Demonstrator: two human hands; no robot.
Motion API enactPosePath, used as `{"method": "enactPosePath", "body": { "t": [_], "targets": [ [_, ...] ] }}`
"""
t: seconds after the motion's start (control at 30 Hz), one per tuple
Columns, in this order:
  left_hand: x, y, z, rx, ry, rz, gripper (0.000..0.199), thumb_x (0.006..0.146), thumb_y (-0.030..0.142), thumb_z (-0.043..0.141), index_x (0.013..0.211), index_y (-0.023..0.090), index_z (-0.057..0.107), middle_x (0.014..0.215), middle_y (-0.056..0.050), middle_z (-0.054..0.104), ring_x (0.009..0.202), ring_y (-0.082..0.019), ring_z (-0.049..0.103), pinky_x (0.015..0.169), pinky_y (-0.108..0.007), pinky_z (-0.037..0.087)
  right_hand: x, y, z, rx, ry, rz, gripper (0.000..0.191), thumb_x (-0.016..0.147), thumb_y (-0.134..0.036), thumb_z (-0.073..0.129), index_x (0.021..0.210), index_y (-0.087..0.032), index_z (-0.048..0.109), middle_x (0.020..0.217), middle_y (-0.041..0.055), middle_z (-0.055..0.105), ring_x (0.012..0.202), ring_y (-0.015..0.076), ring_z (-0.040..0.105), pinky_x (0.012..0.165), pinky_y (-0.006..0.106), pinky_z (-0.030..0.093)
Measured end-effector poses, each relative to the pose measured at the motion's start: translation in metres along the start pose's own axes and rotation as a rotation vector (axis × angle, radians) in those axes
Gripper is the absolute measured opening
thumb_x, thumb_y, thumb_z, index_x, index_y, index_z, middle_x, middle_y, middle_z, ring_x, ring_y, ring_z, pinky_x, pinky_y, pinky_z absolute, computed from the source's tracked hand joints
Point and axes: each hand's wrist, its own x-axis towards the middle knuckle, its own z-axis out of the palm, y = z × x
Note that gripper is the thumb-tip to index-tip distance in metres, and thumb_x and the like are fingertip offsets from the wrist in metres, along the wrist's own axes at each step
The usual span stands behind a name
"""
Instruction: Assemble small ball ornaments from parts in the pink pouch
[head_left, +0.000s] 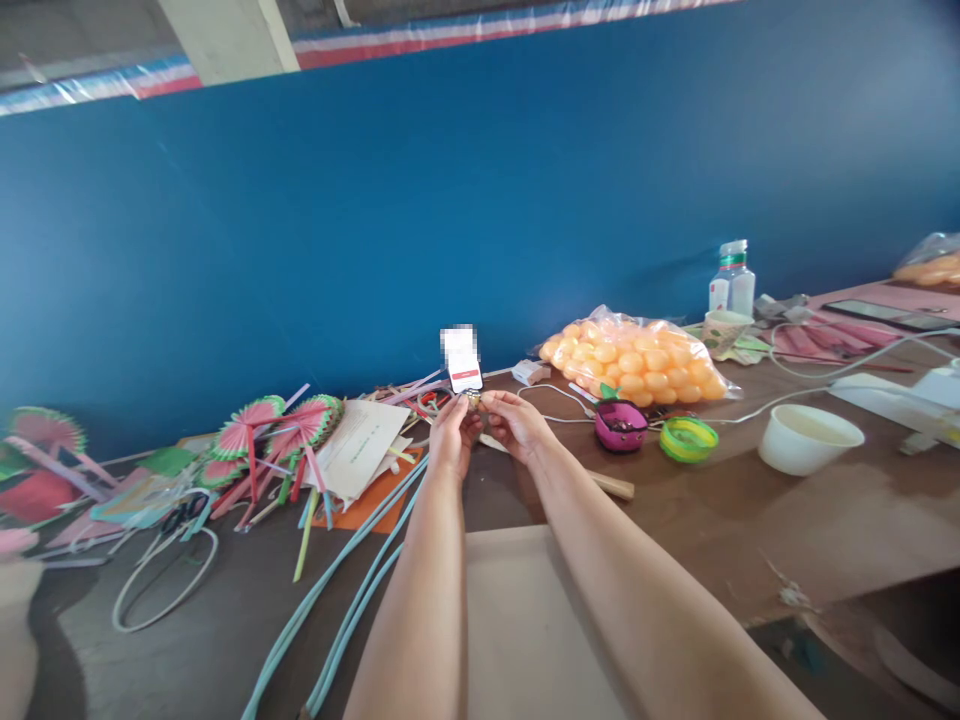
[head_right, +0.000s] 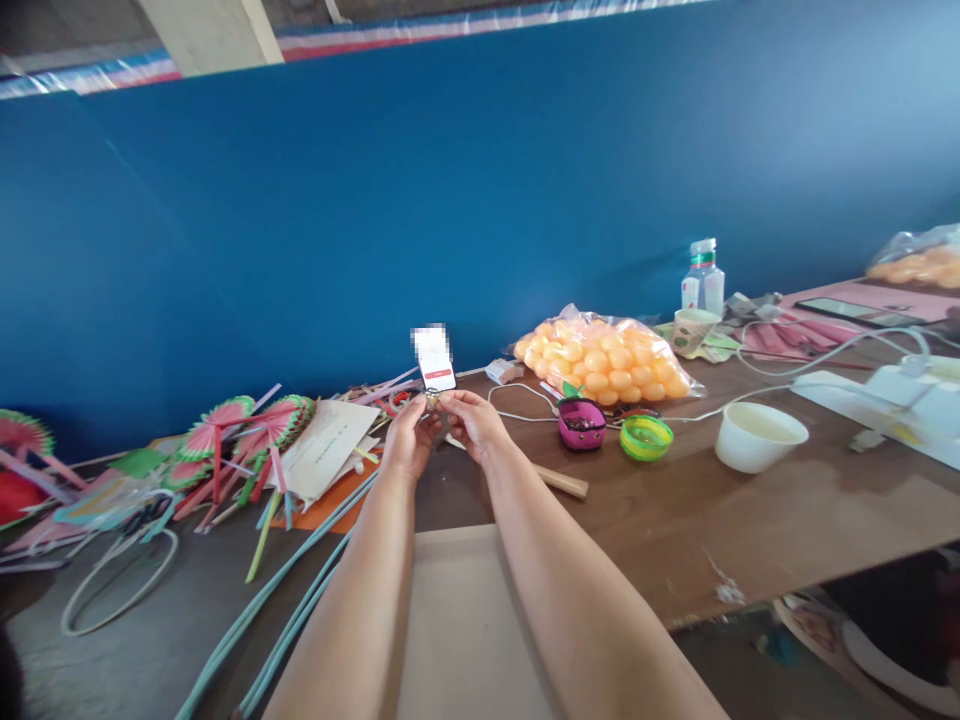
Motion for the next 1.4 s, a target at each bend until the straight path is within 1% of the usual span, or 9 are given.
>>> {"method": "enactPosePath", "body": {
  "t": [0.17, 0.43, 0.9, 1.27, 1.4],
  "targets": [
    [0.0007, -0.0003, -0.0002, 0.0, 0.001, 0.006, 0.028, 0.066, 0.027, 0.077, 0.088, 0.013, 0.067, 0.074, -0.003, 0.065, 0.06, -0.009, 0.058, 0.056, -0.02, 0.048, 0.0011, 0.0005, -0.0005, 0.019, 0.02, 0.004, 0.035, 0.048, -0.024, 0.087, 0.071, -0.013, 0.063, 0.068, -0.0005, 0.061, 0.049, 0.0027, 0.041, 0.038, 0.013, 0.025],
    [0.0003, 0.0001, 0.0, 0.004, -0.008, -0.008, 0.031, 0.066, 0.028, 0.077, 0.09, 0.012, 0.067, 0.076, -0.004, 0.065, 0.06, -0.01, 0.058, 0.057, -0.021, 0.047, 0.0005, -0.0001, -0.0004, 0.038, 0.001, 0.013, 0.036, 0.048, -0.024, 0.087, 0.072, -0.013, 0.063, 0.067, -0.0011, 0.061, 0.049, 0.0022, 0.041, 0.038, 0.012, 0.026],
    [-0.0003, 0.0002, 0.0011, -0.017, 0.014, -0.011, 0.026, 0.066, 0.025, 0.076, 0.087, 0.012, 0.067, 0.073, -0.003, 0.065, 0.058, -0.009, 0.058, 0.055, -0.02, 0.047, 0.0011, -0.0002, -0.0006, 0.026, 0.007, 0.016, 0.028, 0.056, -0.022, 0.084, 0.074, -0.014, 0.064, 0.07, 0.0003, 0.062, 0.049, 0.0038, 0.042, 0.037, 0.014, 0.025],
    [-0.0006, 0.0004, 0.0012, -0.006, 0.008, -0.001, 0.027, 0.065, 0.026, 0.077, 0.087, 0.012, 0.067, 0.073, -0.003, 0.065, 0.059, -0.01, 0.058, 0.055, -0.02, 0.047, 0.0001, -0.0003, -0.0004, 0.008, -0.001, 0.007, 0.033, 0.052, -0.026, 0.086, 0.073, -0.014, 0.064, 0.07, 0.0003, 0.062, 0.05, 0.0035, 0.042, 0.039, 0.015, 0.025],
    [-0.0004, 0.0002, 0.0004, 0.019, -0.011, 0.017, 0.03, 0.065, 0.028, 0.077, 0.088, 0.012, 0.068, 0.075, -0.004, 0.065, 0.06, -0.01, 0.058, 0.056, -0.02, 0.047, 0.0003, -0.0004, -0.0006, 0.009, -0.007, 0.001, 0.035, 0.051, -0.027, 0.087, 0.073, -0.014, 0.063, 0.07, 0.0, 0.062, 0.05, 0.0036, 0.041, 0.039, 0.015, 0.027]
  ]
}}
